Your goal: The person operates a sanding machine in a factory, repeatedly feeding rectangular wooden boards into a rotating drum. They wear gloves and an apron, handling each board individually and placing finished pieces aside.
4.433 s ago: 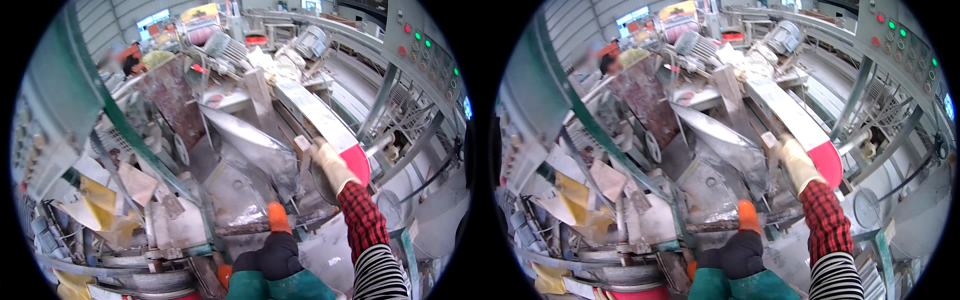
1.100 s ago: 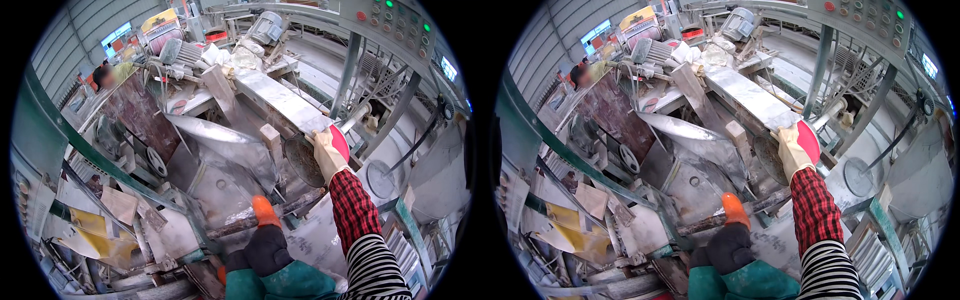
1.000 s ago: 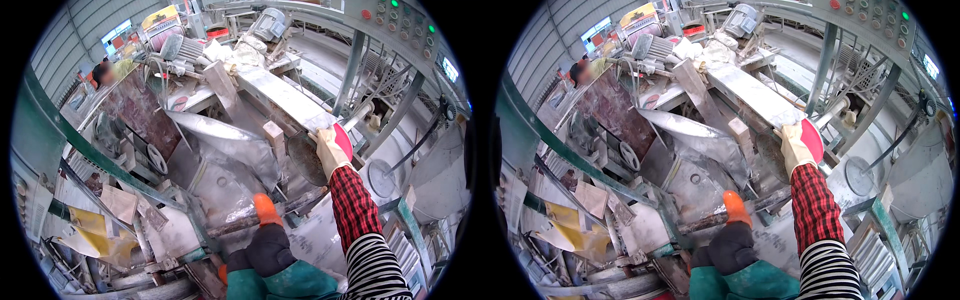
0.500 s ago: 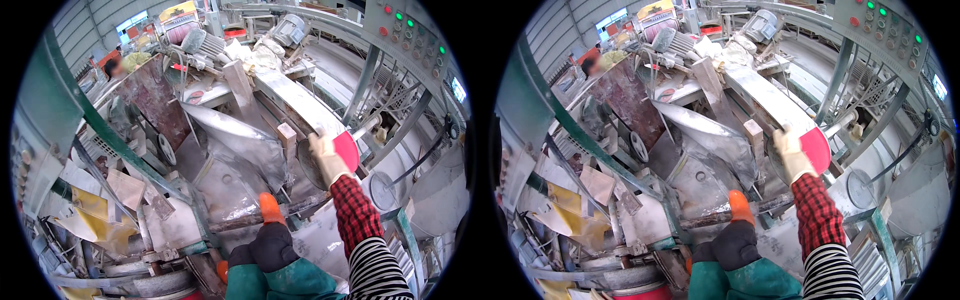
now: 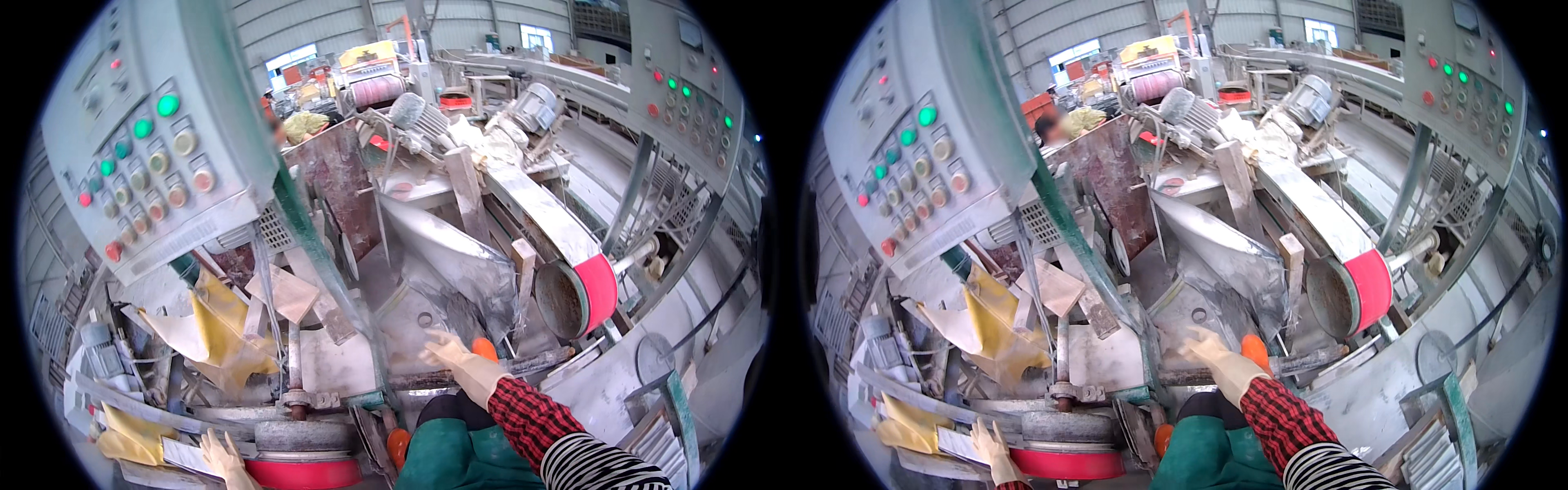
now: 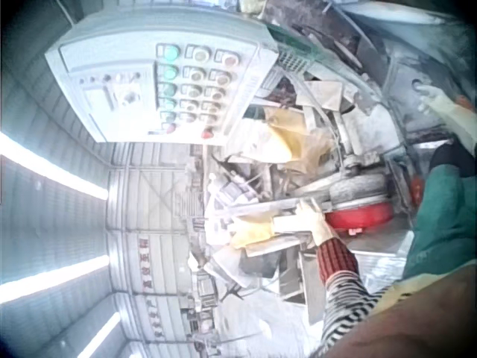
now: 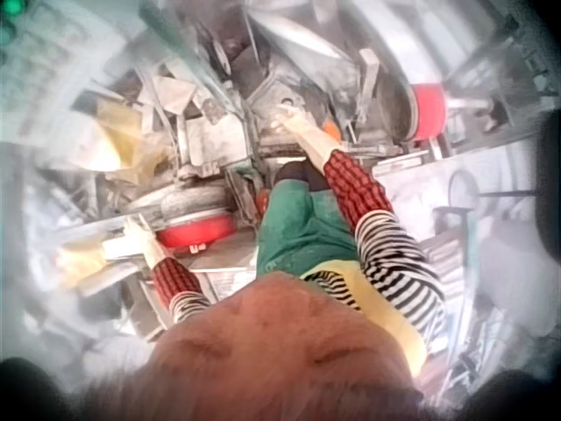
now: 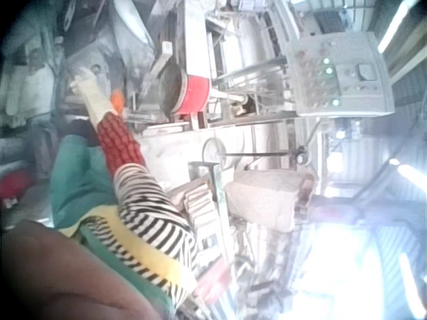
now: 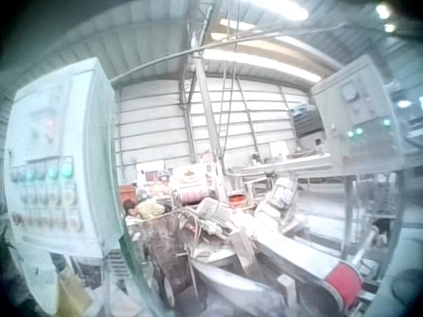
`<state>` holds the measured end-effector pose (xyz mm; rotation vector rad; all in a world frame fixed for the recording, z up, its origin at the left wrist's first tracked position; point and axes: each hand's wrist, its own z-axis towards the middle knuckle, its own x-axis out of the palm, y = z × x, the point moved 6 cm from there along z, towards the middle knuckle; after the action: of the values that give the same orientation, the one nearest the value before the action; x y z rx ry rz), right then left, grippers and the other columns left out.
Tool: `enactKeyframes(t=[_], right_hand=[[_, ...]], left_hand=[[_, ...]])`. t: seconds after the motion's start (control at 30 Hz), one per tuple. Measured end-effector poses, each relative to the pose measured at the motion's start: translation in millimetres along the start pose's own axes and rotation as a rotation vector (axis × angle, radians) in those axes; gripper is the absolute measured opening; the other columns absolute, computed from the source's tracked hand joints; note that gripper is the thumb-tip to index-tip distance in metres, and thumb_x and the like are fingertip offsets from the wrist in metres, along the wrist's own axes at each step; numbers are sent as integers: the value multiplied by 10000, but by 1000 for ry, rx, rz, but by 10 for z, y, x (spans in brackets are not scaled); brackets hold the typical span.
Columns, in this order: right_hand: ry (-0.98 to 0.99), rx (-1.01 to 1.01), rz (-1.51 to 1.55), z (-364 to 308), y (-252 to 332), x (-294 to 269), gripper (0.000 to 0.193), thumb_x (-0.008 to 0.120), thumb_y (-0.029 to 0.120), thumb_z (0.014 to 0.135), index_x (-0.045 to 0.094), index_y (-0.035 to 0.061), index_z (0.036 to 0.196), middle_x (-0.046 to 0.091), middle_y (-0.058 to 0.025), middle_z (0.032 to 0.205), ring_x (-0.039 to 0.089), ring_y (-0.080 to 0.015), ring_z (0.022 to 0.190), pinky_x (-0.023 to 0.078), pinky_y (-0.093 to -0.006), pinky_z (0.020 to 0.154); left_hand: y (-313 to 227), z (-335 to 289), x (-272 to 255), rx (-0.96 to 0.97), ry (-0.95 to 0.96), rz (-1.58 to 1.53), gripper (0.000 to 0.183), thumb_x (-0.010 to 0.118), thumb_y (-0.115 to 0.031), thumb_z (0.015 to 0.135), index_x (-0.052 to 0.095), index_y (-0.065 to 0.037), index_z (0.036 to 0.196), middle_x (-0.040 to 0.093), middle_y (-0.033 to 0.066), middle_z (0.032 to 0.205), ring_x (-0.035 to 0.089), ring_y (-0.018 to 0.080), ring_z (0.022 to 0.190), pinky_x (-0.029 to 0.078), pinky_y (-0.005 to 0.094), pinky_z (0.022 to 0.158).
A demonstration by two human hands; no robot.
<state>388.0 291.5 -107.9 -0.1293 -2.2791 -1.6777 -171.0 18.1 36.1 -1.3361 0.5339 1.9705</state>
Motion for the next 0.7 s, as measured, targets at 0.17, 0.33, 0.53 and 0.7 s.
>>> enactKeyframes(t=[0.17,0.33,0.53,0.7], right_hand=[[-158,186,-189,34,-137,-500,483,566,125,953,421,72,1410,717,-145,875,669,-195,630,555,-316,549],[-39,71,-479,221,-304,-397,497,585,112,927,434,56,1398,701,-149,883,654,-191,633,531,-304,559],[87,-90,-695,307,-404,-248,521,575,73,902,434,67,1404,669,-135,811,627,-188,615,517,-321,541],[97,69,-471,187,-353,-354,539,529,47,920,377,71,1437,653,-122,752,592,-180,528,503,-319,462]], left_hand=[[-211,-158,20,44,-23,54,416,674,-312,817,655,-59,1147,603,126,1236,416,407,1289,297,486,1088],[-268,-117,-79,43,-64,37,345,675,-295,807,670,-60,1059,626,117,1151,447,413,1241,315,512,1054],[-324,-107,-258,58,-167,60,218,642,-321,733,690,-109,745,673,74,844,548,303,992,418,434,885],[-338,-123,-260,32,-209,16,216,653,-319,755,688,-107,779,673,48,910,525,321,1051,391,466,922]])
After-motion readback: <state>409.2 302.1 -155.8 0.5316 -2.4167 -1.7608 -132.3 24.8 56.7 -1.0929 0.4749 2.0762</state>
